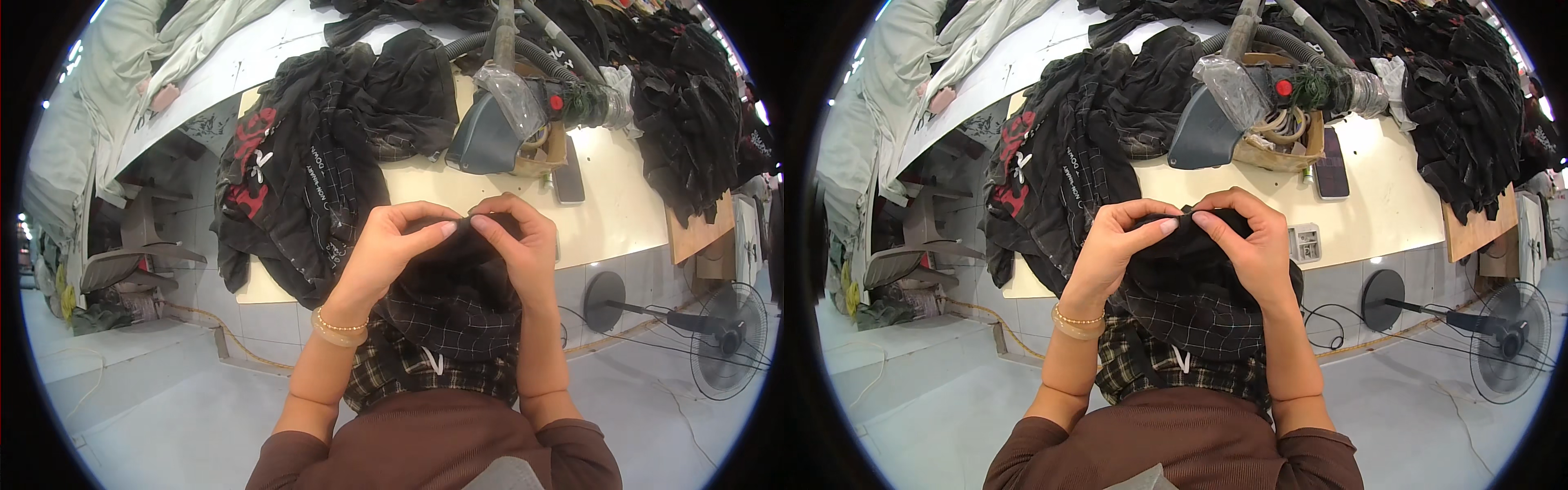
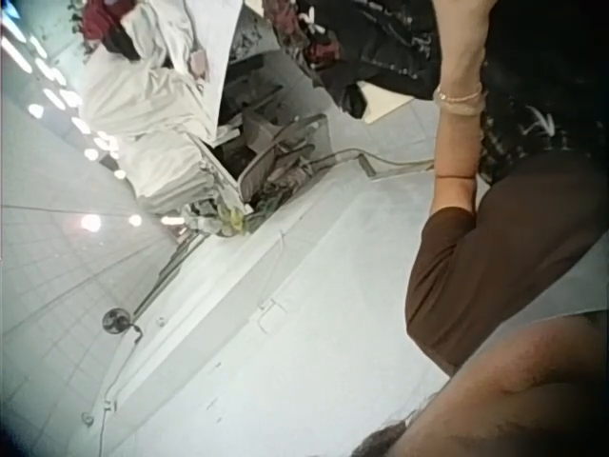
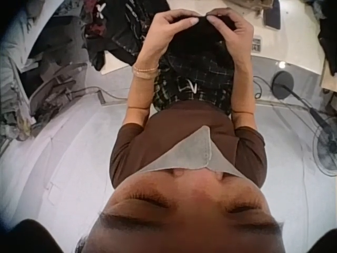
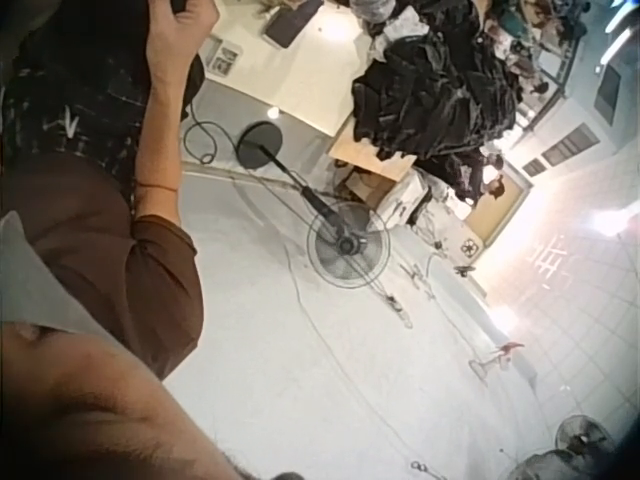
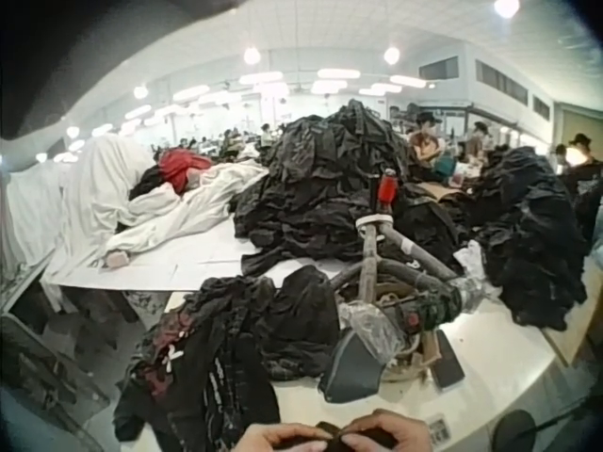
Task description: The recorder is inspecting black t-shirts at a manufacturing workbench, aligning edges and checking for defects.
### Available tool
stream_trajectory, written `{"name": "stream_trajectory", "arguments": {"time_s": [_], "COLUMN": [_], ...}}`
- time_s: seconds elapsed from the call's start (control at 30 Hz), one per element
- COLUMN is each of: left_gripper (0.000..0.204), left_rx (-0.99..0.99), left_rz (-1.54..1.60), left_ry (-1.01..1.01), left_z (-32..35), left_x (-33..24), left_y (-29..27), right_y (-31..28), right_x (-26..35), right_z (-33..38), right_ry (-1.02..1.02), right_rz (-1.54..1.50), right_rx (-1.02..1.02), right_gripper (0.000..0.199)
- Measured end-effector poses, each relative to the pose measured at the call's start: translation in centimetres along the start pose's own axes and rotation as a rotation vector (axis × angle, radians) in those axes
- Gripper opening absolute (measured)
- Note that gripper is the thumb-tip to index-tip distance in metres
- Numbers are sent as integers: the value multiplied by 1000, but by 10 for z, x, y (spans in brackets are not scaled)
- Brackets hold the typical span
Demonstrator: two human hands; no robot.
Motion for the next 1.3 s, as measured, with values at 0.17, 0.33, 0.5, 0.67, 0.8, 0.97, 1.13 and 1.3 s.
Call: {"name": "stream_trajectory", "arguments": {"time_s": [0.17, 0.33, 0.5, 0.67, 0.8, 0.97, 1.13, 1.3], "left_gripper": [17, 16, 17, 19, 20, 20, 19, 18], "left_rx": [-50, -77, -10, 42, 58, 55, 25, 8], "left_rz": [3, 100, -42, -5, 34, -7, -16, 2], "left_ry": [-31, -38, -60, -85, -95, -79, -48, -44], "left_z": [-5, -4, -2, 0, -2, -4, -5, -5], "left_x": [12, 16, 13, 13, 18, 15, 16, 17], "left_y": [-4, -3, 4, 5, 4, 9, 4, 0], "right_y": [-3, -1, 11, 16, 20, 13, -7, -4], "right_x": [-9, 2, 26, 23, 31, 21, 3, -10], "right_z": [0, -5, -5, -1, 3, 9, 6, 2], "right_ry": [27, -105, -226, -255, -381, -307, -111, -52], "right_rz": [36, 285, 149, 288, 406, 358, 100, 72], "right_rx": [-47, 57, 80, 213, 177, -4, -183, -116], "right_gripper": [9, 11, 13, 10, 9, 6, 13, 12]}}
Point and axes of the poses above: each hand's wrist, its own z-axis away from the middle knuckle, its own y-axis out of the palm, x = y × z, the point moved 8 cm from there along -z, towards the middle knuckle, and after that the axes turned 6 degrees about -y, right-handed, at the moved point
